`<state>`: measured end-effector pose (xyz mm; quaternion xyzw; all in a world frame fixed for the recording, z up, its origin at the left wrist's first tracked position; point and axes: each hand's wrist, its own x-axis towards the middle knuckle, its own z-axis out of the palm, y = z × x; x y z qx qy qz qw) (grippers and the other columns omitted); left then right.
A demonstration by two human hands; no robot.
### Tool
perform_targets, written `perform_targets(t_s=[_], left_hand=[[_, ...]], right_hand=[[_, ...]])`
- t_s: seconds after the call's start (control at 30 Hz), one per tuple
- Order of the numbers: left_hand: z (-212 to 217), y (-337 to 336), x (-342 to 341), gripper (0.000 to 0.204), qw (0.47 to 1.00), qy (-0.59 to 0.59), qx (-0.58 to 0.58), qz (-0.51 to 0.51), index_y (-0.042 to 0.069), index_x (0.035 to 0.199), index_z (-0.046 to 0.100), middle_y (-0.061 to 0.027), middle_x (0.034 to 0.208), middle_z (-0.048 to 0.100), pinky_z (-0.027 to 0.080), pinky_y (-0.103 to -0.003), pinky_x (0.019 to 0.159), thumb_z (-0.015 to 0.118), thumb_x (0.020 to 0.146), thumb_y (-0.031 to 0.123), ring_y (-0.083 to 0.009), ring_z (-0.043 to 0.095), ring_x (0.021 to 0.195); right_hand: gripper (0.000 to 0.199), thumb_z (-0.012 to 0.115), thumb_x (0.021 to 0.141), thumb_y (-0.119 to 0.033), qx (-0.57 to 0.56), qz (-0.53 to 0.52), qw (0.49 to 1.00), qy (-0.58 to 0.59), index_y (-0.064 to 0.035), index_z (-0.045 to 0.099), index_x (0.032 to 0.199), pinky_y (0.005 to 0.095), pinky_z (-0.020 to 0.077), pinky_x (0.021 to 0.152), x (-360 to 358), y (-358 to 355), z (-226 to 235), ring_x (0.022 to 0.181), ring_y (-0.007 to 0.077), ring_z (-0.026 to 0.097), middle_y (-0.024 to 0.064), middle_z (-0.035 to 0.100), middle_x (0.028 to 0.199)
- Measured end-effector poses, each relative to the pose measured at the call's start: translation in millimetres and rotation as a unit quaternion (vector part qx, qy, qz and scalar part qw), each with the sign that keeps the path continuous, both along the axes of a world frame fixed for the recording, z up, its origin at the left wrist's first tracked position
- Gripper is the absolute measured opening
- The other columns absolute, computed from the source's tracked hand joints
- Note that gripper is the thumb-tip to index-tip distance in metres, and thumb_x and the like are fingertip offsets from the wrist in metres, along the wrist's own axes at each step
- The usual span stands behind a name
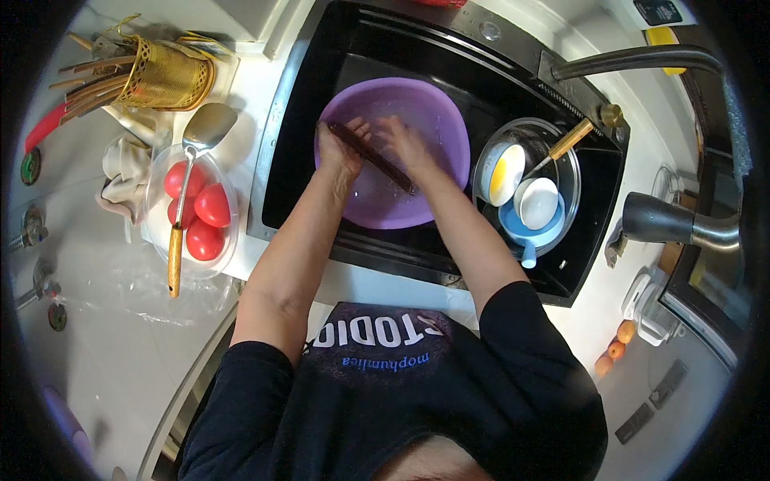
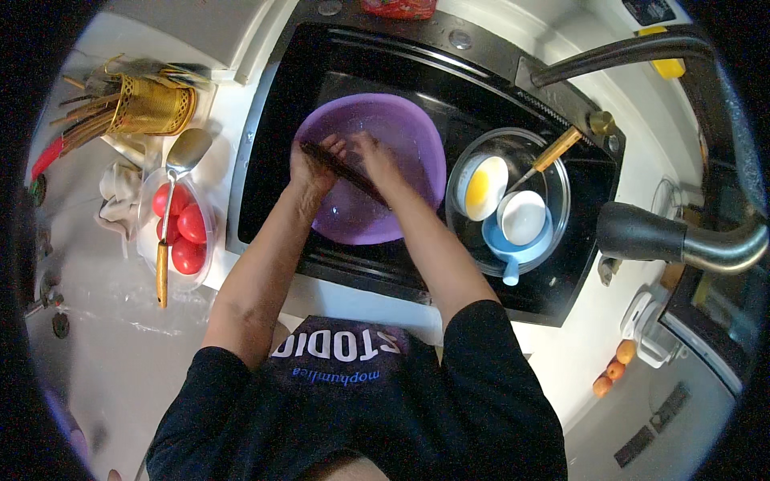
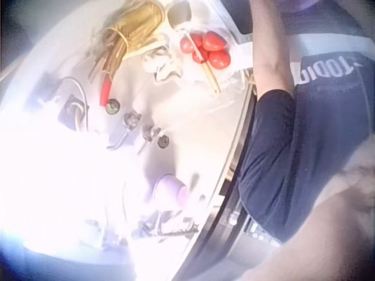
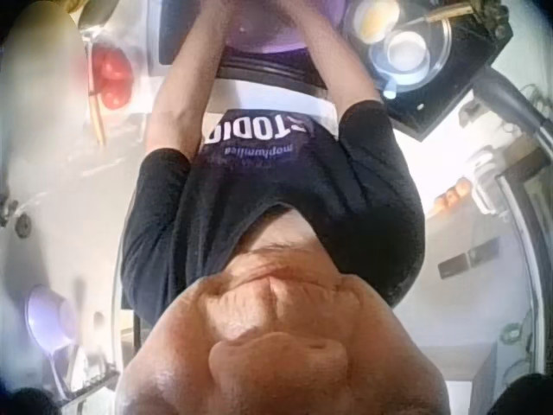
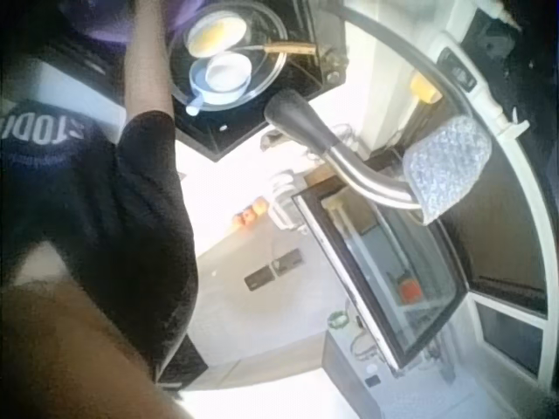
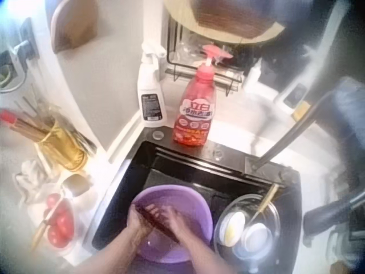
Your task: The person scrubs a frying pan with a sponge under running water, rinses it, and places it on the stove. They then wash chopsticks and a bowl in the sink using soap and water.
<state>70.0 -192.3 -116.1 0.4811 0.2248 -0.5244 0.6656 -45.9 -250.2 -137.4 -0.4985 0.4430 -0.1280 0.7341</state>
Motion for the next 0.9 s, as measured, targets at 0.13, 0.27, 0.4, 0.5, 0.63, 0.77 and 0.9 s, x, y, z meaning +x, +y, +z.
perform_targets(t_s=[0.13,0.27,0.4,0.5,0.63,0.77,0.9], left_hand=[[-5.2,3.1,-5.9,0.062,0.999,-0.031,-0.018,0.017,0.003,0.113,0.041,-0.0146,0.097,0.052,0.038,-0.038,0.082,0.024,0.086,0.055,-0.0253,0.049,0.088],[-30.0,-1.5,-14.3,0.057,0.99,-0.117,-0.005,-0.082,0.003,0.114,0.041,-0.0151,0.1,0.051,0.033,-0.037,0.087,0.039,0.083,0.051,-0.0228,0.047,0.093],[-30.2,-7.9,-13.5,0.029,0.95,-0.29,0.04,-0.108,0.001,0.097,0.049,-0.0102,0.085,0.055,0.042,-0.035,0.07,0.053,0.081,0.025,-0.0207,0.054,0.076],[4.6,-21.0,-10.5,0.015,0.979,-0.197,-0.035,-0.034,0.001,0.085,0.045,-0.0069,0.067,0.052,0.044,-0.034,0.057,0.048,0.085,0.016,-0.0211,0.054,0.06],[86.0,-22.1,-1.2,0.016,0.993,-0.097,-0.072,0.013,0.003,0.079,0.041,-0.005,0.061,0.047,0.045,-0.034,0.056,0.047,0.087,0.016,-0.0187,0.052,0.057],[107.9,-15.8,4.1,0.018,0.965,-0.1,-0.226,-0.091,0.007,0.074,0.045,-0.0009,0.058,0.043,0.044,-0.032,0.057,0.051,0.085,0.019,-0.0143,0.047,0.054],[125.9,-5.0,2.4,0.016,0.913,-0.004,-0.362,-0.189,0.007,0.079,0.051,0.0014,0.058,0.042,0.044,-0.031,0.06,0.053,0.084,0.022,-0.0116,0.043,0.051]], right_hand=[[0.034,0.045,0.081,-0.018,-0.177,-0.102,0.942,0.267,-0.0027,0.053,0.11,0.0307,0.0415,0.08,-17.8,-16.2,-18.5,0.095,0.0223,0.055,0.0119,0.059,0.102],[0.042,0.041,0.073,-0.001,0.095,-0.064,0.993,0.004,-0.0053,0.051,0.114,0.0328,0.0373,0.089,-14.9,-2.2,-45.3,0.101,0.0289,0.051,0.0147,0.055,0.109],[0.052,0.045,0.071,0.002,-0.032,0.118,0.992,-0.021,-0.0095,0.044,0.121,0.0346,0.0329,0.095,-12.6,8.4,13.2,0.11,0.0323,0.045,0.0176,0.047,0.119],[0.051,0.049,0.072,0.002,-0.283,0.148,0.943,0.093,-0.0078,0.041,0.122,0.038,0.0379,0.089,-25.8,29.9,64.3,0.107,0.035,0.045,0.022,0.048,0.114],[0.033,0.052,0.077,-0.01,-0.33,0.189,0.876,0.297,-0.0071,0.047,0.11,0.0439,0.0448,0.074,-42.5,27.6,89.3,0.086,0.0359,0.057,0.0209,0.059,0.081],[0.033,0.059,0.077,-0.033,-0.243,0.188,0.944,0.12,-0.0012,0.05,0.076,0.0374,0.0445,0.049,-49.6,36.1,100.7,0.054,0.0287,0.056,0.0174,0.056,0.062],[0.047,0.051,0.079,-0.051,0.141,0.246,0.959,-0.017,-0.0061,0.046,0.066,0.0199,0.0279,0.036,-54.9,32.0,135.9,0.041,0.0089,0.038,-0.0005,0.04,0.05]])
